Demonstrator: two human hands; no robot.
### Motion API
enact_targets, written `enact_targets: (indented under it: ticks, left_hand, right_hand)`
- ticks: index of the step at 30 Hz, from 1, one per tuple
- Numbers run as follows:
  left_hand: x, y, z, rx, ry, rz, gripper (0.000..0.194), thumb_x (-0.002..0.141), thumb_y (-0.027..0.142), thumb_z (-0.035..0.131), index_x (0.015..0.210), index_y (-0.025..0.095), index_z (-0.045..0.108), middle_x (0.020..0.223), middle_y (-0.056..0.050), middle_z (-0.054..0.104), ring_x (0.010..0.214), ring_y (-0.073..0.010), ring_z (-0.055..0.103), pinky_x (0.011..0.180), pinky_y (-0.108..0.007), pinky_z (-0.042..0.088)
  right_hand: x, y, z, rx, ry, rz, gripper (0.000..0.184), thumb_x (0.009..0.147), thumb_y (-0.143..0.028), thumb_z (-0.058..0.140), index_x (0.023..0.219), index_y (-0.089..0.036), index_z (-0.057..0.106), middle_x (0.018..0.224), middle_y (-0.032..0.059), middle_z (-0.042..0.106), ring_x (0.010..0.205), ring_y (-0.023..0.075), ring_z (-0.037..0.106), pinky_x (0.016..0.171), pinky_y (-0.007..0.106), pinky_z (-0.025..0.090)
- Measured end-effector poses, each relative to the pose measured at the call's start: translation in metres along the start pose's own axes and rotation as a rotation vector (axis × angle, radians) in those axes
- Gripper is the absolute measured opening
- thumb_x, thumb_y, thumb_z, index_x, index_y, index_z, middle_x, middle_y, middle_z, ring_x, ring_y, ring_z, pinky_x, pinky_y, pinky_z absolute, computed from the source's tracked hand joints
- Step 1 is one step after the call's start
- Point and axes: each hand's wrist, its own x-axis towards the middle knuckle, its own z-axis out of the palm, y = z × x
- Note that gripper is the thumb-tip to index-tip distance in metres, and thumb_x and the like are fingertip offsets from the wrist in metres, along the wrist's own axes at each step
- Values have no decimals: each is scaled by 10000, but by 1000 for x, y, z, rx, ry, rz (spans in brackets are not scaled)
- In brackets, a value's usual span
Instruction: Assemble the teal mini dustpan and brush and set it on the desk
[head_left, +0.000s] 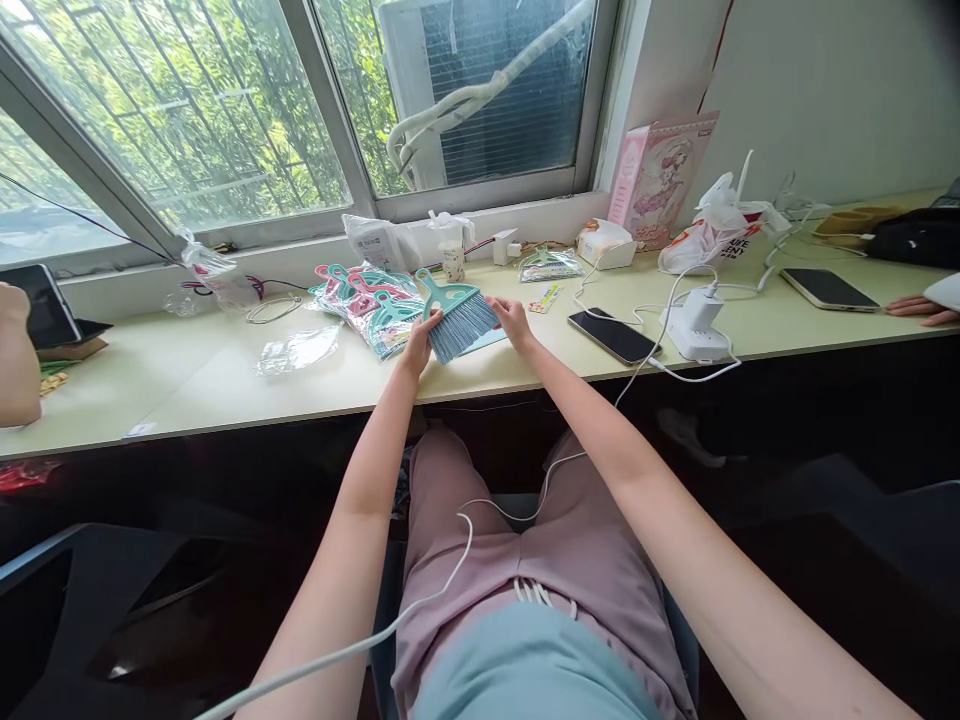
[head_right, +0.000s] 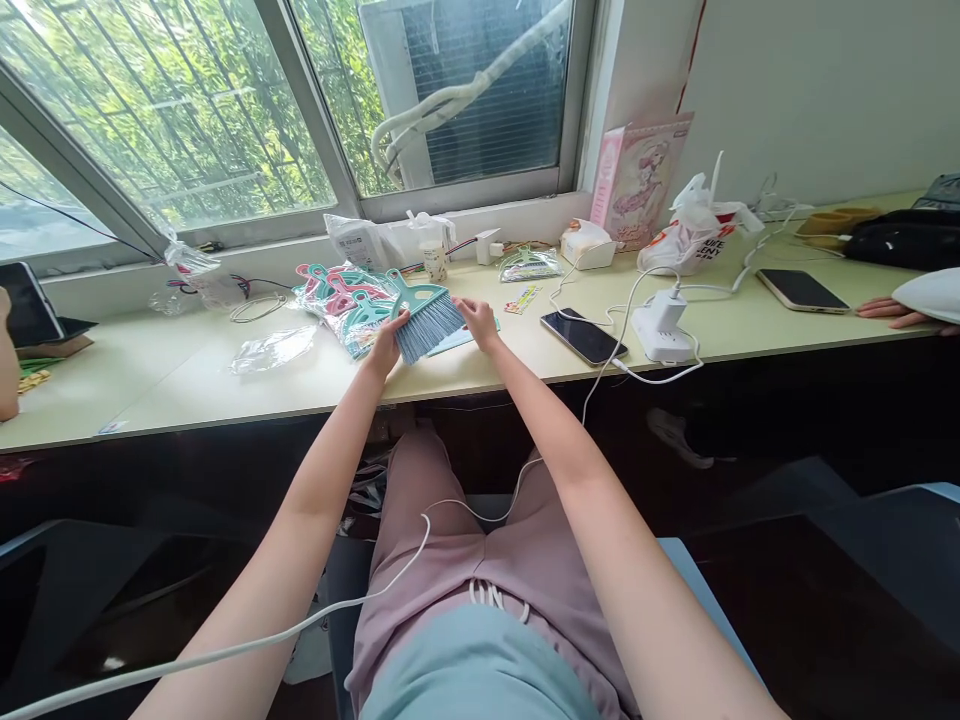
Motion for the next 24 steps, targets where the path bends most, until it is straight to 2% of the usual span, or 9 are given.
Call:
enact_targets:
  ticks: [2, 4, 6, 10, 14, 17, 19, 21, 24]
  left_hand:
    - [0, 0, 0, 12, -14, 4, 284, 776, 377, 810, 866, 195, 611, 825, -19, 604, 844, -169, 648, 749, -255, 517]
    - [-1, -1, 2, 20, -67, -6, 293, 769, 380, 820, 847, 186, 615, 823, -21, 600, 825, -164, 640, 727, -249, 508]
    - [-3, -1, 4, 26, -135, -36, 294, 759, 365, 834, 838, 181, 619, 816, -19, 593, 802, -158, 633, 714, -250, 505]
    - [-6, -3, 9, 72, -252, -157, 308, 722, 317, 877, 854, 172, 640, 738, 0, 543, 627, -122, 562, 606, -268, 484]
    - [-11, -2, 11, 92, -311, -178, 310, 720, 332, 886, 832, 167, 648, 716, -2, 542, 549, -96, 499, 529, -262, 438]
    - [-12, -1, 11, 100, -359, -193, 343, 699, 342, 897, 900, 166, 682, 798, -28, 622, 634, -125, 577, 578, -255, 463]
    - [-11, -1, 11, 109, -364, -211, 379, 709, 427, 882, 902, 166, 685, 822, -43, 655, 680, -148, 612, 616, -262, 478]
    - [-8, -1, 11, 123, -316, -182, 429, 770, 567, 796, 866, 169, 670, 810, -57, 670, 687, -167, 623, 636, -279, 481]
    - [1, -1, 9, 278, -60, 17, 438, 875, 628, 637, 823, 193, 633, 795, -74, 672, 726, -206, 644, 667, -304, 470]
  right_hand:
    - [6, 0, -13, 86, -79, 45, 663, 887, -730, 590, 1213, -172, 740, 1085, 85, 748, 1101, 250, 657, 804, 319, 595]
    - [11, -4, -31, 82, -128, 96, 641, 889, -706, 625, 1261, -193, 726, 1201, 99, 739, 1116, 241, 665, 843, 314, 584]
    - [15, -10, -51, 39, -252, 156, 622, 897, -709, 627, 1270, -222, 727, 1252, 102, 736, 1038, 228, 696, 868, 324, 585]
    - [18, -27, -82, 1, -479, 215, 569, 910, -678, 639, 1180, -192, 761, 1181, 127, 764, 920, 238, 727, 824, 346, 612]
    - [16, -40, -93, 30, -580, 287, 521, 993, -595, 528, 1142, -157, 766, 1105, 126, 783, 922, 260, 736, 818, 379, 621]
    - [14, -38, -89, 0, -656, 281, 342, 940, -416, 665, 1144, -159, 763, 1061, 110, 784, 894, 235, 725, 833, 372, 615]
    - [13, -28, -80, -8, -653, 255, 318, 853, -307, 767, 1135, -159, 764, 1025, 103, 781, 854, 206, 706, 829, 350, 602]
    - [12, -13, -68, 38, -554, 217, 350, 806, -295, 805, 1125, -157, 762, 992, 97, 776, 824, 182, 686, 812, 326, 583]
    - [12, 11, -51, 150, -247, 191, 375, 817, -390, 763, 1110, -157, 751, 918, 58, 756, 789, 157, 665, 784, 295, 548]
